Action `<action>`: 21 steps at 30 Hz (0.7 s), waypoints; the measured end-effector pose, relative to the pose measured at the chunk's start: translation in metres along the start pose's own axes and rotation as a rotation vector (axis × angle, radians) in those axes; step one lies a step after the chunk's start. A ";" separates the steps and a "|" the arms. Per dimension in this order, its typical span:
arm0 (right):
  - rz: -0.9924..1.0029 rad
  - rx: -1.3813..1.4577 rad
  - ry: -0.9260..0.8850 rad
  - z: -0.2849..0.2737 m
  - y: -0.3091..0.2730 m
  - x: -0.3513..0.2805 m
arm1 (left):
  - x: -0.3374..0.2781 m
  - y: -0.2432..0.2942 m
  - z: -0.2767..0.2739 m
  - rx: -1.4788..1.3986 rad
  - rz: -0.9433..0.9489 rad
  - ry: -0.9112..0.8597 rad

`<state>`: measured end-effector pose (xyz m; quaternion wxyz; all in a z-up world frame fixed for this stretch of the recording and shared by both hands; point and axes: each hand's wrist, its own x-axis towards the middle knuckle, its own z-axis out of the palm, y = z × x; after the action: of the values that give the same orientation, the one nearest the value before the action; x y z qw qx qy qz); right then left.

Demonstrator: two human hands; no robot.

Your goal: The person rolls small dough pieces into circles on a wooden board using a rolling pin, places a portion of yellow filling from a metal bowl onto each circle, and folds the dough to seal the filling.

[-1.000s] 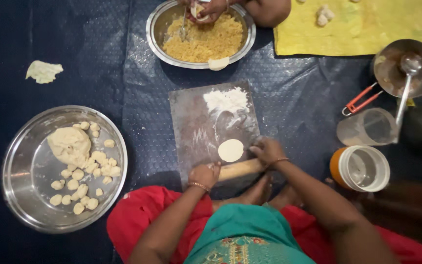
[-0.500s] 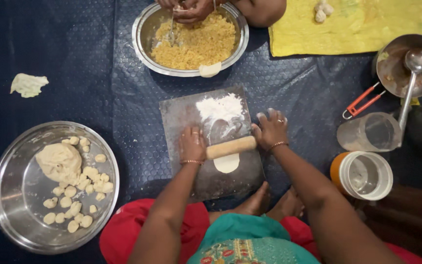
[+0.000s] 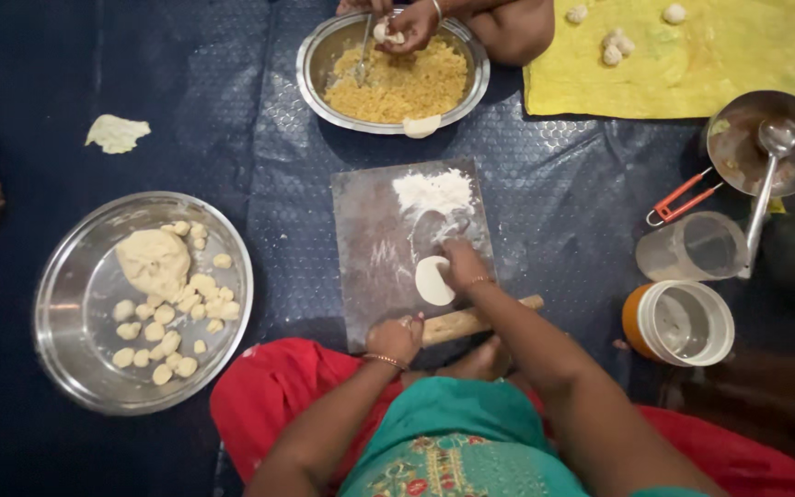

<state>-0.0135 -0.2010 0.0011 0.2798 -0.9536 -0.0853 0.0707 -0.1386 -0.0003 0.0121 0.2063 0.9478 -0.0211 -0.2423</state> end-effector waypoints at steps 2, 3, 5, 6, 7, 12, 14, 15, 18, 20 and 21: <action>0.167 -0.008 -0.081 0.006 -0.005 0.005 | -0.005 -0.001 -0.003 -0.056 -0.045 0.009; 0.219 0.006 -0.126 0.006 -0.005 0.006 | -0.006 -0.001 -0.004 -0.053 -0.041 0.013; 0.132 0.030 -0.135 0.008 -0.004 0.009 | -0.003 -0.006 -0.005 -0.054 -0.035 0.013; -0.005 0.040 -0.094 0.009 -0.002 0.007 | -0.001 -0.007 -0.003 -0.047 -0.022 0.000; -0.143 0.050 -0.055 0.011 -0.001 0.004 | 0.001 -0.009 -0.001 -0.040 -0.008 -0.014; -0.039 0.517 -0.181 0.004 0.001 -0.012 | 0.012 -0.009 0.008 -0.046 0.030 -0.026; 0.133 0.678 -0.144 -0.009 0.004 -0.021 | 0.012 -0.010 0.010 -0.073 0.015 -0.026; 0.269 0.672 -0.116 -0.019 0.008 -0.026 | 0.011 -0.012 0.010 -0.056 0.040 -0.019; 0.539 0.596 -0.140 -0.054 0.029 -0.042 | 0.020 -0.012 0.000 -0.043 0.076 0.002; 0.431 0.152 -0.144 -0.072 0.044 -0.055 | 0.033 -0.011 -0.009 -0.065 0.038 0.014; 0.371 -0.068 -0.148 -0.075 0.051 -0.062 | 0.041 -0.010 -0.013 -0.071 0.020 0.034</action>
<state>-0.0540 -0.2951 0.0416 0.2228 -0.9540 0.0691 0.1882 -0.0969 0.0076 -0.0004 0.2425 0.9437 -0.0186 -0.2244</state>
